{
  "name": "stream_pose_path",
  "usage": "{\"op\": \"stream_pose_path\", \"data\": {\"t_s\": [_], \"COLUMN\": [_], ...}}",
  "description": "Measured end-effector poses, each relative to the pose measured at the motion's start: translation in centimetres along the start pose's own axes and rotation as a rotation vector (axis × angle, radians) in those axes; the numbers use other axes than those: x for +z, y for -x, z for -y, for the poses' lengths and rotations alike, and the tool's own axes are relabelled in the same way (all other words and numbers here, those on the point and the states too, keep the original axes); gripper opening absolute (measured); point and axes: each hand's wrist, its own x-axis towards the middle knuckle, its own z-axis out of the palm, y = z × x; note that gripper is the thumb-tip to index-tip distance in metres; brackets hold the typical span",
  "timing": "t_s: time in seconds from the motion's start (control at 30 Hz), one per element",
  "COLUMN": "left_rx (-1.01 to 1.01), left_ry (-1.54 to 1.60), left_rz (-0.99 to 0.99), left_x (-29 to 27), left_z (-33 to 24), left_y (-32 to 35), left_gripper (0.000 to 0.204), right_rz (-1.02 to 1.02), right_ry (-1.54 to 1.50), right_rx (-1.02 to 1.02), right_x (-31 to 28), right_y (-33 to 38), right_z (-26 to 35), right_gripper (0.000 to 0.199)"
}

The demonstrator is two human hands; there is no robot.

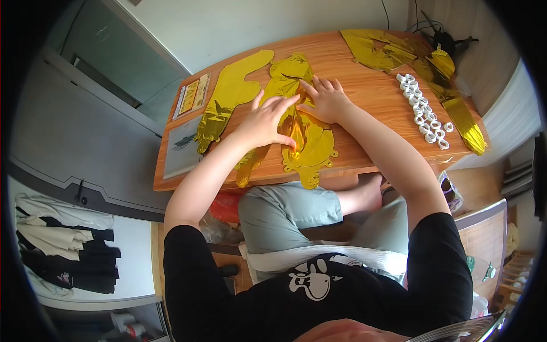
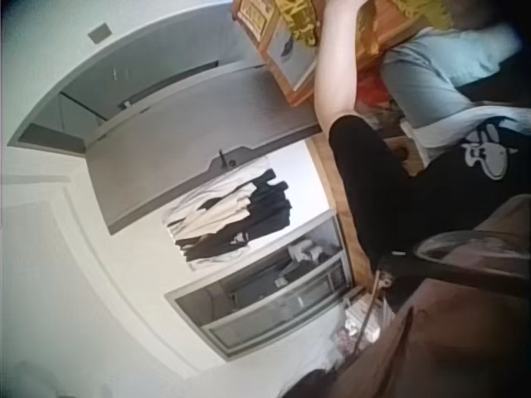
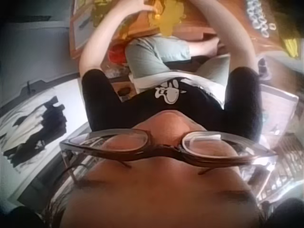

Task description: The person folds a gold foil balloon into a small rectangle by hand, places it onto a piece of cardboard, and presses it flat.

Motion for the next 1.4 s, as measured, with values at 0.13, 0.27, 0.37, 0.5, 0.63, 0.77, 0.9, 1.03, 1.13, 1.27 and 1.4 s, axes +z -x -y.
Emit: {"op": "stream_pose_path", "data": {"t_s": [0.13,0.27,0.37,0.5,0.63,0.77,0.9,1.03,1.13,1.27,1.4], "left_rx": [0.033,0.049,0.025,0.035,0.043,0.051,0.037,0.087,0.086,0.107,0.130], "left_ry": [0.005,-0.007,0.029,0.020,0.021,-0.032,-0.050,-0.150,-0.170,-0.202,-0.202], "left_rz": [-0.005,-0.011,0.058,0.042,0.035,-0.001,0.030,0.000,0.038,0.071,0.104], "left_x": [0.0,0.6,0.8,1.2,1.7,2.6,2.2,2.3,2.3,2.1,1.5], "left_z": [0.1,0.9,1.0,1.5,1.9,3.5,2.7,3.0,3.0,2.9,2.4], "left_y": [-0.3,0.1,-0.5,-0.9,-1.2,-0.8,-1.3,-1.1,-1.2,-1.3,-1.7], "left_gripper": [0.119,0.118,0.119,0.121,0.124,0.128,0.126,0.126,0.125,0.122,0.121], "right_rz": [-0.020,-0.015,-0.016,-0.024,-0.011,0.016,0.030,0.006,0.011,0.025,0.034], "right_ry": [0.009,-0.002,0.006,-0.001,0.003,0.020,0.019,-0.007,-0.004,-0.006,0.002], "right_rx": [-0.003,-0.003,-0.001,-0.003,0.000,0.003,0.016,0.002,0.005,0.012,0.028], "right_x": [0.1,-0.2,-0.1,0.0,0.0,-0.3,-0.3,-0.4,-0.4,-0.6,-0.4], "right_y": [-0.1,0.0,0.0,0.0,0.0,-0.2,0.0,-0.1,0.0,0.0,-0.1], "right_z": [-0.3,0.4,0.2,0.0,0.0,0.6,0.0,0.2,0.2,0.3,0.2], "right_gripper": [0.089,0.089,0.089,0.088,0.089,0.093,0.092,0.089,0.089,0.090,0.093]}}
